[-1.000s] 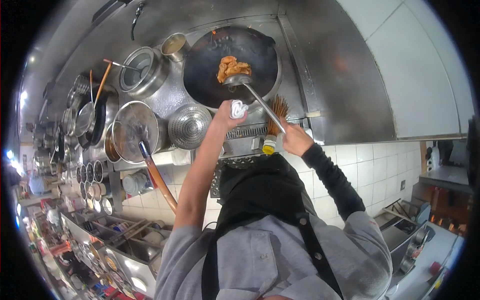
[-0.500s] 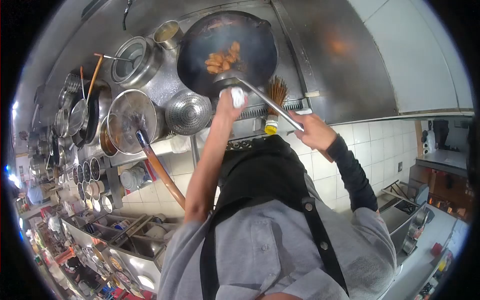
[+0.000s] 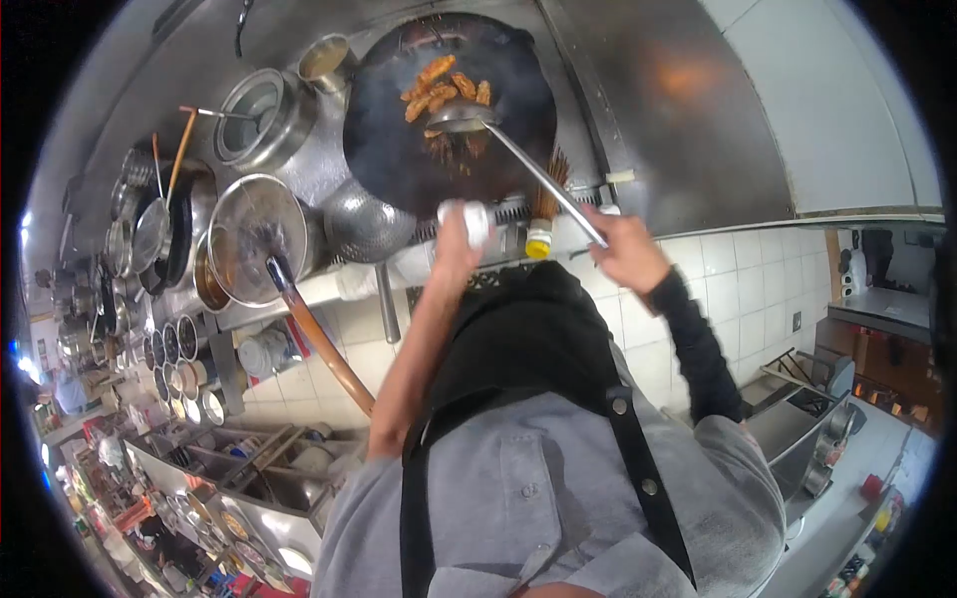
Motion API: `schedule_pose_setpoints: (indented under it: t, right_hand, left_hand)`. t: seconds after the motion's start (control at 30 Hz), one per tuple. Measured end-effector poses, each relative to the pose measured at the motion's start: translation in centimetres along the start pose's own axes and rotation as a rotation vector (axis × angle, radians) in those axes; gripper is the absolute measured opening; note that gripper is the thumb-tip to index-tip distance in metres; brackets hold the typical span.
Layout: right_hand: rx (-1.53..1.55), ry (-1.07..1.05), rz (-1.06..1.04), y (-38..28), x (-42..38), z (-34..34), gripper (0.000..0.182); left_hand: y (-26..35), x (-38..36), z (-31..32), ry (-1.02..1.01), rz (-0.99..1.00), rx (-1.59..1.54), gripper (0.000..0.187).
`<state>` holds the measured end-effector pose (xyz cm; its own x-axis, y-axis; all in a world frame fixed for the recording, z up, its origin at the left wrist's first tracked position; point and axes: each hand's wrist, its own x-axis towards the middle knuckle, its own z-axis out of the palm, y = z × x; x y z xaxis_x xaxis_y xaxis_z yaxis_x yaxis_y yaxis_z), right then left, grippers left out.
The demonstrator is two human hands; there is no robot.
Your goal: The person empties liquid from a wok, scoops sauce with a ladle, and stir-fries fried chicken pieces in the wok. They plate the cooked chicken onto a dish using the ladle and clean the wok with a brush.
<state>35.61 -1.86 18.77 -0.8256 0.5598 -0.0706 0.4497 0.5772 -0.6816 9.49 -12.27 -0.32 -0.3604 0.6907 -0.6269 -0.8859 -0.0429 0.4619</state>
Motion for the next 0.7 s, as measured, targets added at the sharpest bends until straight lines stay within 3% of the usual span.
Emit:
schedule_pose_setpoints:
  t: [0.07, 0.13, 0.2, 0.27, 0.33, 0.4, 0.43, 0.53, 0.6, 0.63, 0.7]
  right_hand:
    - [0.131, -0.292, 0.4, -4.9, 0.2, -4.9, 0.06]
    - [0.047, -0.274, 0.255, -4.7, 1.5, -4.7, 0.06]
    - [-0.039, -0.179, 0.066, 0.0, 3.8, -0.4, 0.058]
    - [-0.183, 0.071, -0.105, 3.5, 6.4, 4.6, 0.05]
    - [-0.137, 0.171, -0.028, 4.4, 7.2, 7.8, 0.043]
    - [-0.108, 0.232, 0.076, 3.6, 5.5, 9.4, 0.041]
    - [-0.095, 0.161, 0.156, 3.4, 4.0, 8.8, 0.049]
    - [0.022, -0.014, 0.241, 3.0, 0.9, 4.5, 0.04]
    - [0.232, -0.257, 0.523, -2.3, 0.6, -1.7, 0.035]
    - [0.256, -0.292, 0.513, -2.0, 0.7, -2.8, 0.031]
    - [0.081, -0.242, 0.29, -0.4, 1.6, -2.0, 0.031]
  left_hand:
    - [3.0, 2.4, 3.9, 0.043, -0.028, -0.051, 0.02]
    - [4.6, 4.3, 5.0, 0.011, -0.117, -0.093, 0.024]
    - [6.2, 4.6, 5.5, -0.031, -0.212, -0.059, 0.025]
    - [4.5, 4.6, 2.6, -0.003, -0.156, -0.026, 0.023]
    - [2.3, 2.9, 1.3, 0.094, -0.019, 0.069, 0.022]
    - [-0.2, 1.0, -1.2, 0.197, -0.053, 0.058, 0.021]
    - [-1.2, 0.0, -2.2, 0.173, -0.034, 0.122, 0.021]
    - [-1.0, -1.5, -0.4, 0.139, 0.02, 0.115, 0.018]
    - [0.6, 1.2, 1.5, 0.061, 0.056, 0.049, 0.016]
    - [2.0, 3.1, 3.1, 0.059, 0.017, -0.02, 0.015]
    - [4.2, 3.8, 5.8, 0.053, -0.042, -0.059, 0.016]
